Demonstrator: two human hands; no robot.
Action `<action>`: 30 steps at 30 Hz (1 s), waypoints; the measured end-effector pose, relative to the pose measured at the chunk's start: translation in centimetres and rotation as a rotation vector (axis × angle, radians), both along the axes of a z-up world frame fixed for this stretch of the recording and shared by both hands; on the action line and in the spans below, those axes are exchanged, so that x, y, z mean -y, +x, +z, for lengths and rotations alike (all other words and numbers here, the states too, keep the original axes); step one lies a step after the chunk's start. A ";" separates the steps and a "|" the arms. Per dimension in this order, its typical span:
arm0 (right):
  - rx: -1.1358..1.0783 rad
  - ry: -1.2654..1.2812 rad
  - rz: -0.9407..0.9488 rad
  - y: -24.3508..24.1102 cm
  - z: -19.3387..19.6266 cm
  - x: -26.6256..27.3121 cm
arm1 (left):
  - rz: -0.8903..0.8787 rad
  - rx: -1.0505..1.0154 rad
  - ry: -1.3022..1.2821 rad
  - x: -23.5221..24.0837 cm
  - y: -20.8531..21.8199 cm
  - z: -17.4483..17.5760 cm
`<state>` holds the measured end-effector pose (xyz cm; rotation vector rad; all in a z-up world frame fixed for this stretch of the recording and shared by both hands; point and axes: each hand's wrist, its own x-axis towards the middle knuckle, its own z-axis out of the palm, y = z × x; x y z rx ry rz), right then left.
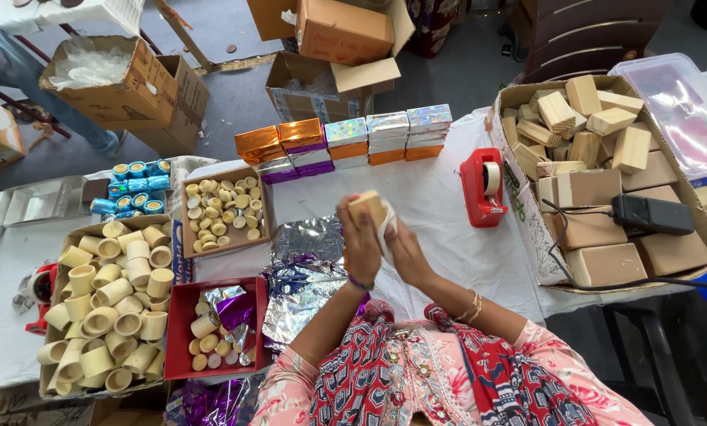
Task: The person picks up a small rectangular wooden block from a box and wipes it thoroughly with a white cloth. They rotate the block to clean all sides and edges, then place it back into the box. The workspace is filled with various craft supplies, including wooden cups and colorful boxes.
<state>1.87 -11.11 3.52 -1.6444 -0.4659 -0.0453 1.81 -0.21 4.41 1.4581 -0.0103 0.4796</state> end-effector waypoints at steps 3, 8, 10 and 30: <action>-0.240 -0.122 0.024 0.6 -0.1 0.3 | 0.009 -0.048 -0.076 -0.4 -0.3 1.1; -0.118 0.197 0.083 2.8 0.8 0.4 | -0.029 0.004 0.001 1.5 -1.2 -2.1; -0.168 0.292 0.081 1.9 -0.1 0.4 | -0.077 0.033 0.040 1.2 -0.8 -2.2; -0.196 0.164 0.066 2.6 -2.1 2.0 | 0.003 -0.079 -0.070 2.5 -1.9 -1.2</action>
